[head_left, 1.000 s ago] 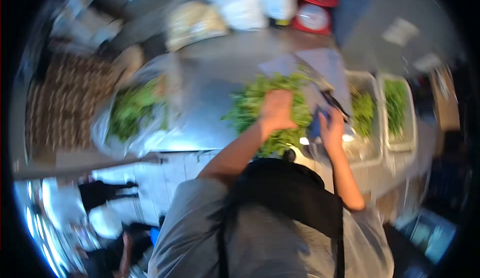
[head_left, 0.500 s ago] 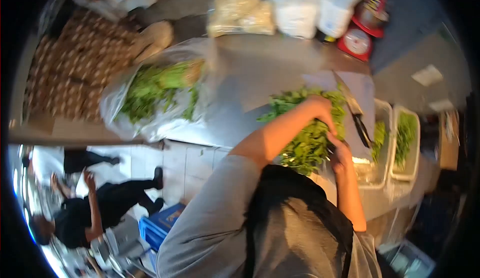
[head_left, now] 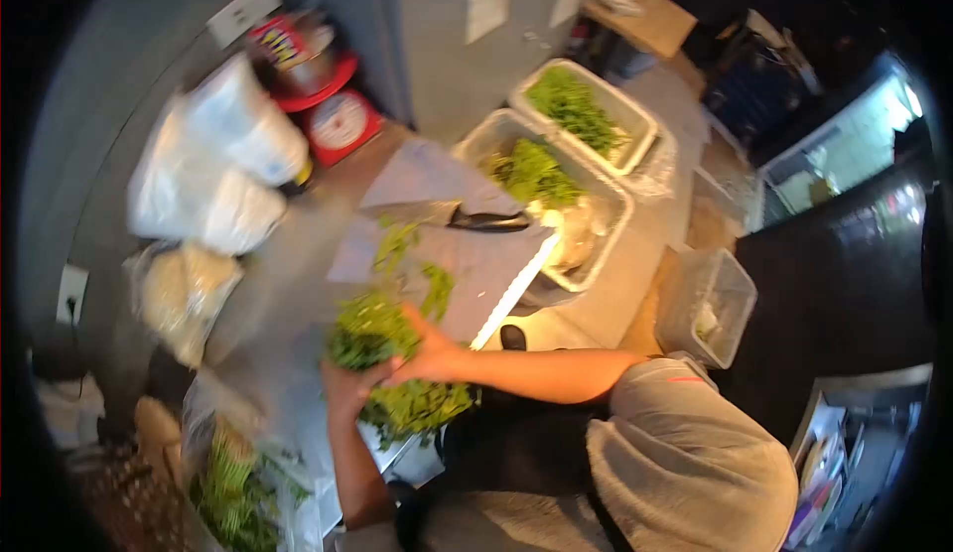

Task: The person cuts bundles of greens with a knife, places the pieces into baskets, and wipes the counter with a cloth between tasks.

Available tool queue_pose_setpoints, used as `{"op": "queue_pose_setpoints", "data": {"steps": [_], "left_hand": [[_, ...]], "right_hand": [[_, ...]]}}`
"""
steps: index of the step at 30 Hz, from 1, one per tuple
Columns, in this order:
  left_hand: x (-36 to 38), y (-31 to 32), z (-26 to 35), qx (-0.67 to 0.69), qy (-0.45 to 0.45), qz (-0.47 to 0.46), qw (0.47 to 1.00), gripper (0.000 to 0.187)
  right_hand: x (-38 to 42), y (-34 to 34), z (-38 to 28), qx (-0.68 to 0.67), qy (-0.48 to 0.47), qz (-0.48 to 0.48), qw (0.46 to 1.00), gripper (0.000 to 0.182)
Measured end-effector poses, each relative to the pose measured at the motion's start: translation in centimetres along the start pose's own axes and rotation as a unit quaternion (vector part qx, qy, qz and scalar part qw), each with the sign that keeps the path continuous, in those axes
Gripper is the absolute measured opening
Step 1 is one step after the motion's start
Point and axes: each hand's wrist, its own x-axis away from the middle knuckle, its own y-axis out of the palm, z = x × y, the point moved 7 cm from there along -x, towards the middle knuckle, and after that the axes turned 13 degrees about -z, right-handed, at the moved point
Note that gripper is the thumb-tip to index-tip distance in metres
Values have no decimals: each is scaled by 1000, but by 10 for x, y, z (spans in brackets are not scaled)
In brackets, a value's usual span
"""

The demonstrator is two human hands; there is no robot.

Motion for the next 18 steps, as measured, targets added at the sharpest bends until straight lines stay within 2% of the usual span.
{"op": "queue_pose_setpoints", "data": {"steps": [2,4,5,7,10,13,15,16,18], "left_hand": [[16,-3,24,-81,-51,93,991,80],[23,-2,35,-8,-38,111,993,87],[23,2,54,-29,-3,135,990,90],[23,17,90,-76,61,187,977,95],[0,64,136,-102,204,224,948,103],[-64,143,170,-42,293,153,943,93],[-131,219,204,-147,188,28,971,90],[-171,258,195,124,146,-71,979,85],[-247,332,201,199,193,-131,952,77]], "right_hand": [[-13,12,-4,-94,-83,-82,989,104],[-12,6,-28,-60,-154,-104,981,102],[-6,3,-44,-46,-189,-120,974,102],[5,-21,-83,-8,-201,-138,970,96],[29,-83,-140,42,-260,-140,955,84],[68,-190,-182,169,-366,-91,911,77],[90,-282,-186,156,-258,-49,952,76],[101,-331,-183,177,-261,-39,948,77],[113,-431,-170,217,-268,-21,938,76]]}}
